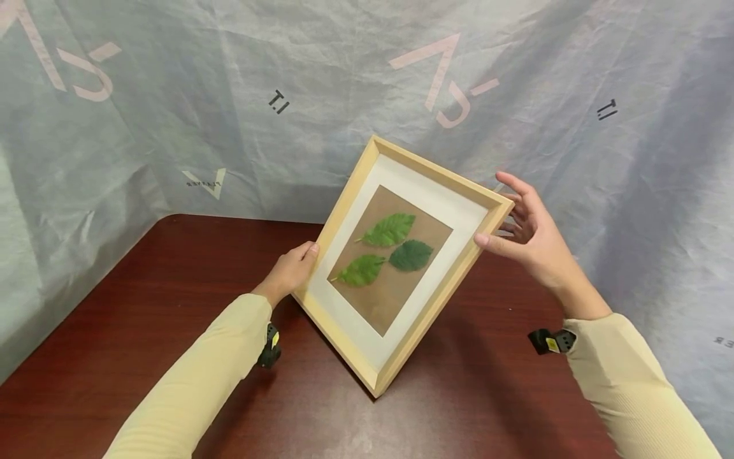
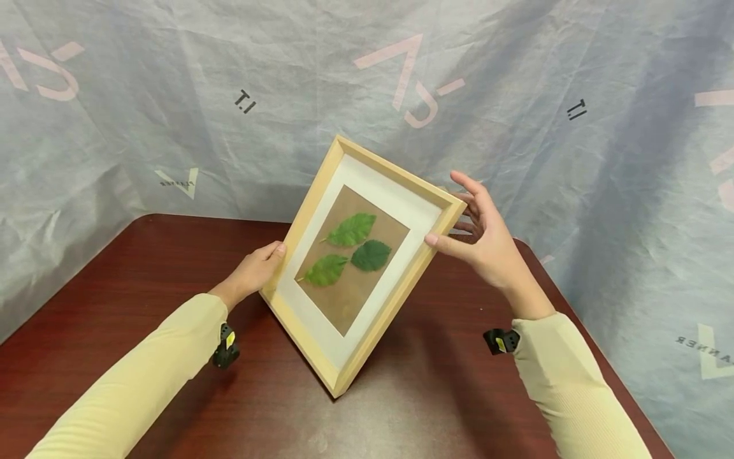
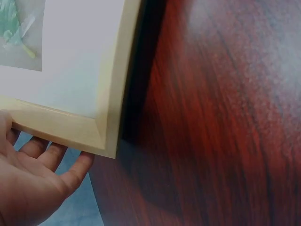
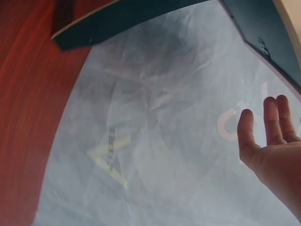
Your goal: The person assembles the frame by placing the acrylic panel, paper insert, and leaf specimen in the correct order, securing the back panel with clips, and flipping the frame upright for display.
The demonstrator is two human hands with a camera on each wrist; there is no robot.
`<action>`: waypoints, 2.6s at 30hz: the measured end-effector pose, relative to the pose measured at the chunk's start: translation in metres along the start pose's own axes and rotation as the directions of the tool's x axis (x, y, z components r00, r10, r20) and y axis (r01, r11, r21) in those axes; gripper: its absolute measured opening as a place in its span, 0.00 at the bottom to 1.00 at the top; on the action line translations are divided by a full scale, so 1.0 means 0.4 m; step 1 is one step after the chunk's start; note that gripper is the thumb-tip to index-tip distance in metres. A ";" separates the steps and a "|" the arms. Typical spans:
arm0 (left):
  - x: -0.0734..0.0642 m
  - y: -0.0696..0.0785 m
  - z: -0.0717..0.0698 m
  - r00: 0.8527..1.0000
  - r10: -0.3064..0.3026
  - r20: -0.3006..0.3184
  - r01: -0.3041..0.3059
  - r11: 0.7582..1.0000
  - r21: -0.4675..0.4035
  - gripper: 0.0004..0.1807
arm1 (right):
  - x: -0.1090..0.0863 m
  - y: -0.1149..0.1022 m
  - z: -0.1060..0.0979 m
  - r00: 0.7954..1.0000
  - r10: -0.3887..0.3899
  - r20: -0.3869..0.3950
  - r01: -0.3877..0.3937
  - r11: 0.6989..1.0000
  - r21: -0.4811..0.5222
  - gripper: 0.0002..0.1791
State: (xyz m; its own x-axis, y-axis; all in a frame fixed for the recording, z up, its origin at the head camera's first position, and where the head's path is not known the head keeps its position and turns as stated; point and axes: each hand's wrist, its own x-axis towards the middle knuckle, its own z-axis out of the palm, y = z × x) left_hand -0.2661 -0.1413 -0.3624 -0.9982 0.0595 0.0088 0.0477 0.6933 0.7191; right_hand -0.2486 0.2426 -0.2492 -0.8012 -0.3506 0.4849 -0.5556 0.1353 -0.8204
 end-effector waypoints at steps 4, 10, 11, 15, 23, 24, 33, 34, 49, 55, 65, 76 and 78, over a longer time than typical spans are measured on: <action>-0.002 -0.002 -0.006 1.000 0.011 -0.004 -0.011 1.000 0.018 0.29 | -0.011 -0.001 -0.005 1.000 -0.026 0.007 0.026 0.999 -0.040 0.46; -0.014 -0.010 -0.022 0.999 0.012 0.041 -0.013 1.000 0.009 0.29 | 0.003 0.001 -0.006 1.000 -0.001 -0.005 0.000 0.988 -0.152 0.39; -0.017 -0.012 -0.025 0.998 0.013 0.055 -0.013 1.000 0.003 0.29 | 0.007 0.004 -0.008 1.000 -0.009 -0.004 0.008 0.986 -0.169 0.39; -0.027 -0.021 -0.034 0.993 0.025 0.117 -0.024 1.000 -0.015 0.29 | 0.024 0.020 -0.020 1.000 -0.024 0.001 0.024 0.978 -0.207 0.39; -0.050 -0.045 -0.050 0.980 0.023 0.197 -0.002 0.994 -0.105 0.29 | 0.072 0.042 -0.031 0.996 0.088 0.001 -0.085 0.965 -0.247 0.39; -0.052 -0.048 -0.051 0.978 0.024 0.207 0.002 0.992 -0.125 0.29 | 0.078 0.044 -0.031 0.995 0.095 -0.005 -0.093 0.960 -0.264 0.39; -0.061 -0.060 -0.064 0.965 0.055 0.255 -0.007 0.983 -0.183 0.27 | 0.066 0.065 -0.009 0.971 0.193 -0.144 -0.232 0.908 -0.348 0.47; -0.062 -0.060 -0.065 0.963 0.061 0.261 -0.013 0.983 -0.184 0.27 | 0.055 0.068 -0.004 0.968 0.208 -0.137 -0.243 0.906 -0.345 0.47; -0.066 -0.060 -0.081 0.927 0.149 0.344 -0.085 0.977 -0.193 0.26 | -0.120 0.178 0.095 0.819 0.402 0.410 -0.216 0.877 -0.429 0.24; -0.057 -0.048 -0.064 0.906 0.186 0.381 -0.102 0.968 -0.228 0.24 | -0.112 0.194 0.062 0.842 0.408 0.353 -0.259 0.880 -0.399 0.22; -0.050 -0.010 -0.036 0.919 0.208 0.334 -0.190 0.978 -0.088 0.19 | -0.098 0.229 0.031 0.841 0.462 0.282 -0.377 0.873 -0.309 0.25; -0.035 0.002 -0.031 0.939 0.191 0.285 -0.202 0.979 0.011 0.21 | -0.082 0.248 0.052 0.836 0.498 0.233 -0.458 0.865 -0.207 0.32; -0.033 0.006 -0.033 0.942 0.181 0.283 -0.195 0.981 0.022 0.21 | -0.079 0.249 0.059 0.839 0.496 0.225 -0.462 0.867 -0.187 0.33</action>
State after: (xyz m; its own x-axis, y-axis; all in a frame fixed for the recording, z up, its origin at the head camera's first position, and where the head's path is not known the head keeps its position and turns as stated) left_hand -0.2532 -0.1501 -0.3516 -0.9212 0.3847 -0.0587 0.2419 0.6842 0.6880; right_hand -0.2735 0.2455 -0.3535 -0.8977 -0.4352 -0.0682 -0.1528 0.4528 -0.8784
